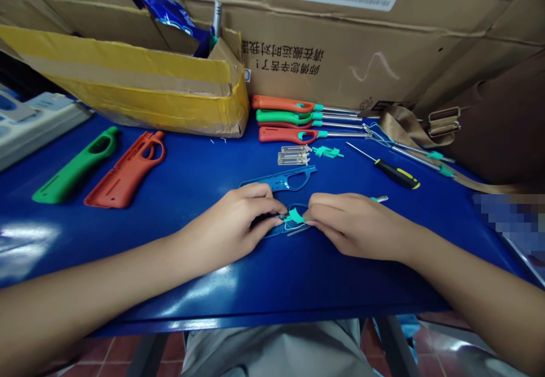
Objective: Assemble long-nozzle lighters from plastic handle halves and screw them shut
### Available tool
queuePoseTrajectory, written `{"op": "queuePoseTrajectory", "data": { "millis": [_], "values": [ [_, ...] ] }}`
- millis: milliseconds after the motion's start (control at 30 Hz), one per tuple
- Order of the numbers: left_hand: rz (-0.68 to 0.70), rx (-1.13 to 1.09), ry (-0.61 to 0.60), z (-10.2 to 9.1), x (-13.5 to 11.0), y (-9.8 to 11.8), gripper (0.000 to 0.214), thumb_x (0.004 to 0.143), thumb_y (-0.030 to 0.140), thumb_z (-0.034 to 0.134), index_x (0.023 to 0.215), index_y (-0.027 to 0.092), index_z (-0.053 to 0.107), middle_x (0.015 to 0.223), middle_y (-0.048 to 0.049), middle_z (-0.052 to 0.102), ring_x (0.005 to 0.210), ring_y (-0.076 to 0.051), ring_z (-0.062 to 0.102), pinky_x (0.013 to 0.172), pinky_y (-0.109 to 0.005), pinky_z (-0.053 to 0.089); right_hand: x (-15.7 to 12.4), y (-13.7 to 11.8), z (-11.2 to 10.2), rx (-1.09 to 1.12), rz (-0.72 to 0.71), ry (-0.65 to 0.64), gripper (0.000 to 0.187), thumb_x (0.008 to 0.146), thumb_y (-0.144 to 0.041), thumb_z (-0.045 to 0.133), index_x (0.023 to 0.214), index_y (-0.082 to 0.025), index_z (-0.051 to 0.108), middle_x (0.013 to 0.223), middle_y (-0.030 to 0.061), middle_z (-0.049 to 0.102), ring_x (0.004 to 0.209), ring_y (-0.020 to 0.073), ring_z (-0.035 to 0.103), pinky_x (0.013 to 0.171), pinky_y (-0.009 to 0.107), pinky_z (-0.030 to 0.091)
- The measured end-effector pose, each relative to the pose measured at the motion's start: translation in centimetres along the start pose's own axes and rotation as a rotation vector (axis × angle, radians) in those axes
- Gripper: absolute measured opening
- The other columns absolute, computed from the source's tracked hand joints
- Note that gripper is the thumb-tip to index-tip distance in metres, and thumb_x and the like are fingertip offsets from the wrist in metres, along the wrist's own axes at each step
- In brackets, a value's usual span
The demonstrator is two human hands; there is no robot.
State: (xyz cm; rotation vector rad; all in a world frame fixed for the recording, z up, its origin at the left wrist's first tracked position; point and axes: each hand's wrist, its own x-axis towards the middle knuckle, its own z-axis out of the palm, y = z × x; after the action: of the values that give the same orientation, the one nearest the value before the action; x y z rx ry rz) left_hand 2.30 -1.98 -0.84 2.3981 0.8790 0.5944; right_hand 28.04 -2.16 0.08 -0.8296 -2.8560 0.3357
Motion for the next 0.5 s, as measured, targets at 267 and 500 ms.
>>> {"op": "queuePoseTrajectory", "data": {
  "millis": [267, 500],
  "values": [
    [0.003, 0.013, -0.005, -0.11, 0.02, 0.02, 0.018, 0.099, 0.014, 0.06, 0.109, 0.016, 0.075, 0.092, -0.004, 0.066, 0.087, -0.016, 0.067, 0.08, -0.026, 0.054, 0.02, 0.22, 0.0, -0.022, -0.089, 0.016, 0.028, 0.101, -0.008, 0.038, 0.097, -0.015, 0.064, 0.082, 0.0031, 0.057, 0.068, 0.0148, 0.048, 0.061, 0.026, 0.037],
    [0.003, -0.016, 0.024, -0.13, 0.01, -0.11, 0.013, 0.095, 0.012, 0.066, 0.106, 0.015, 0.072, 0.096, -0.0034, 0.071, 0.089, -0.015, 0.068, 0.082, -0.024, 0.054, -0.13, 0.24, -0.06, 0.007, -0.061, 0.005, 0.028, 0.101, -0.01, 0.039, 0.1, -0.014, 0.067, 0.087, 0.0045, 0.058, 0.07, 0.0145, 0.049, 0.061, 0.026, 0.038]
  ]
}}
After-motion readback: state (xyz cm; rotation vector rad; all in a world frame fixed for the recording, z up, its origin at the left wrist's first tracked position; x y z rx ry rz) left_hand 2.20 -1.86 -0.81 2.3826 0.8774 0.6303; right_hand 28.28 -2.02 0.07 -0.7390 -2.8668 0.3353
